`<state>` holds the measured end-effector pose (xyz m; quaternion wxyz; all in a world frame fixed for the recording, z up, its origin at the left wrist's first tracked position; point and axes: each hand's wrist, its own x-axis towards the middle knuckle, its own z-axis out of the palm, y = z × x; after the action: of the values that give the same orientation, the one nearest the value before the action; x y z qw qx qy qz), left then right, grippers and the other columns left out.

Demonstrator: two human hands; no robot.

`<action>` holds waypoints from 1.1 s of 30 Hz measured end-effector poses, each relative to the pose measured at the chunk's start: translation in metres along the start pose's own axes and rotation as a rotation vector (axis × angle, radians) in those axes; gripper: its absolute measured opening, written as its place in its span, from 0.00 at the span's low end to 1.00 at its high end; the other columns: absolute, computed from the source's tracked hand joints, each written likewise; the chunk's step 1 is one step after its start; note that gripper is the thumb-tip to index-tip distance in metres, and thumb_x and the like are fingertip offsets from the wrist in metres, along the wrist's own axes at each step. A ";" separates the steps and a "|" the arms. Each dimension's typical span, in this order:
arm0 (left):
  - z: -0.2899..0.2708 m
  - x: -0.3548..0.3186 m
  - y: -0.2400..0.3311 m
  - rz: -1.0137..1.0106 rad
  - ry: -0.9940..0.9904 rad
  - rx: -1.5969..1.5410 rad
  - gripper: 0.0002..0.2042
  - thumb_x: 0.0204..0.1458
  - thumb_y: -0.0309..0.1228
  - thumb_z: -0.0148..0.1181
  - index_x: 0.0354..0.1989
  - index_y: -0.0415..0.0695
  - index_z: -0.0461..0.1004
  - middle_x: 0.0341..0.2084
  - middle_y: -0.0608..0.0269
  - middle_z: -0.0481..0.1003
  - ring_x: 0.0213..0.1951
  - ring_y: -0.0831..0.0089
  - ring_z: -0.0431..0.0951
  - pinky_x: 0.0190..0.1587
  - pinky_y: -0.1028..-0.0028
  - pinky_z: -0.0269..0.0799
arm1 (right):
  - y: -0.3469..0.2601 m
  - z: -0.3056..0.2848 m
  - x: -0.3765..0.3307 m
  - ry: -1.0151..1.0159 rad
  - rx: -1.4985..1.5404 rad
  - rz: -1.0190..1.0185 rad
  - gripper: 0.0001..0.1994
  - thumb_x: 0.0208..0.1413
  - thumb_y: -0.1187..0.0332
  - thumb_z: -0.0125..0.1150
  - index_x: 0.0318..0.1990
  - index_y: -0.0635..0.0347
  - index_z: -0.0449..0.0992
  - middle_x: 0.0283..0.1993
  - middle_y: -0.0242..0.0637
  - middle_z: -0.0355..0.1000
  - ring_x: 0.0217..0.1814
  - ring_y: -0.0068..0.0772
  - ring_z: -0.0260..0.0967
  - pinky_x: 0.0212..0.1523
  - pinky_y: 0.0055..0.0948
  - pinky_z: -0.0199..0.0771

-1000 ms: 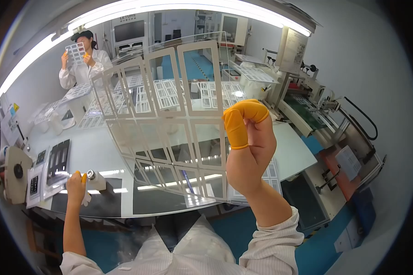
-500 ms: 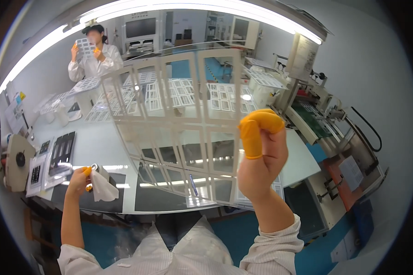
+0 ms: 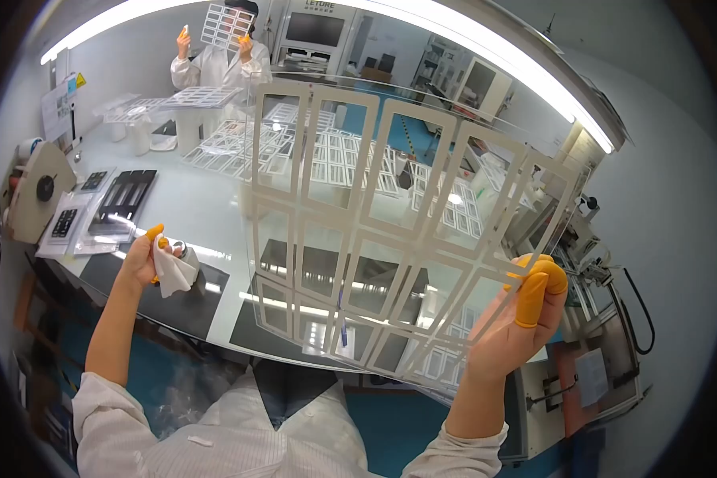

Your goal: Cleaning white plastic grid frames using a cloth and a blue scraping tool at a workbench.

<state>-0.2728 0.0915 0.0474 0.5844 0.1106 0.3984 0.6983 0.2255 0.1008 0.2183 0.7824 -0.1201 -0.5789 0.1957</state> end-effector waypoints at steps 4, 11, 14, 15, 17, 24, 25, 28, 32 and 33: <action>0.021 -0.009 -0.011 0.108 0.060 0.208 0.11 0.52 0.36 0.53 0.29 0.40 0.65 0.19 0.65 0.63 0.16 0.80 0.61 0.18 0.80 0.65 | 0.002 -0.004 0.004 0.049 0.019 0.049 0.11 0.56 0.67 0.47 0.42 0.63 0.66 0.40 0.35 0.66 0.46 0.27 0.62 0.54 0.30 0.57; 0.011 -0.004 -0.023 0.735 0.138 1.194 0.10 0.49 0.30 0.55 0.23 0.35 0.69 0.12 0.66 0.65 0.17 0.77 0.65 0.21 0.77 0.60 | 0.002 -0.019 0.006 0.086 0.034 0.061 0.13 0.57 0.66 0.44 0.46 0.64 0.64 0.44 0.37 0.65 0.47 0.30 0.62 0.55 0.31 0.59; 0.012 -0.013 -0.024 0.745 0.131 1.352 0.08 0.46 0.28 0.55 0.26 0.34 0.70 0.16 0.56 0.69 0.21 0.65 0.70 0.26 0.70 0.64 | 0.000 -0.016 0.007 0.113 0.044 0.030 0.12 0.55 0.67 0.49 0.45 0.62 0.66 0.44 0.35 0.65 0.48 0.30 0.62 0.56 0.32 0.56; 0.006 -0.010 -0.026 0.742 0.133 1.348 0.08 0.46 0.28 0.55 0.26 0.34 0.70 0.16 0.56 0.69 0.21 0.65 0.70 0.26 0.70 0.64 | 0.000 -0.017 0.007 0.108 0.043 0.032 0.12 0.55 0.67 0.49 0.45 0.62 0.66 0.44 0.35 0.65 0.48 0.30 0.62 0.56 0.32 0.56; -0.004 -0.004 -0.027 0.988 0.191 1.694 0.07 0.44 0.26 0.55 0.27 0.34 0.71 0.21 0.48 0.70 0.26 0.55 0.71 0.31 0.65 0.66 | -0.001 -0.019 0.008 0.121 0.066 0.038 0.14 0.56 0.66 0.48 0.47 0.62 0.64 0.46 0.36 0.64 0.50 0.31 0.62 0.58 0.33 0.55; -0.008 0.001 -0.028 0.892 0.249 1.726 0.05 0.45 0.25 0.52 0.25 0.35 0.68 0.23 0.47 0.70 0.30 0.52 0.71 0.34 0.63 0.66 | 0.000 -0.019 0.011 0.138 0.039 0.035 0.15 0.57 0.64 0.46 0.48 0.62 0.63 0.47 0.37 0.64 0.51 0.31 0.62 0.59 0.37 0.54; -0.009 0.002 -0.028 0.865 0.243 1.789 0.05 0.45 0.26 0.52 0.24 0.36 0.67 0.23 0.47 0.70 0.29 0.51 0.70 0.33 0.62 0.66 | 0.000 -0.017 0.011 0.157 0.002 0.021 0.15 0.57 0.64 0.46 0.49 0.62 0.63 0.47 0.37 0.64 0.51 0.31 0.62 0.59 0.38 0.54; -0.002 -0.001 -0.028 0.863 0.263 1.818 0.07 0.45 0.27 0.53 0.22 0.36 0.65 0.21 0.47 0.69 0.26 0.52 0.70 0.30 0.63 0.66 | -0.002 -0.018 0.012 0.161 -0.008 0.011 0.15 0.56 0.65 0.46 0.49 0.62 0.63 0.47 0.37 0.64 0.51 0.31 0.62 0.59 0.38 0.54; 0.004 -0.009 -0.021 0.679 0.267 1.523 0.10 0.46 0.29 0.56 0.22 0.36 0.64 0.19 0.53 0.69 0.22 0.61 0.70 0.28 0.69 0.66 | -0.002 -0.015 0.013 0.133 0.017 0.003 0.14 0.58 0.65 0.43 0.46 0.63 0.65 0.45 0.38 0.64 0.49 0.30 0.61 0.57 0.30 0.56; -0.001 -0.006 -0.021 0.680 0.263 1.523 0.10 0.46 0.29 0.56 0.22 0.36 0.64 0.19 0.53 0.69 0.22 0.61 0.70 0.28 0.69 0.66 | -0.003 -0.016 0.013 0.135 0.015 0.001 0.14 0.58 0.65 0.43 0.46 0.63 0.65 0.45 0.38 0.64 0.49 0.30 0.61 0.57 0.30 0.56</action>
<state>-0.2563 0.0860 0.0338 0.0567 0.5060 0.7703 0.3839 0.2440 0.1044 0.2259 0.8203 -0.1276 -0.5234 0.1920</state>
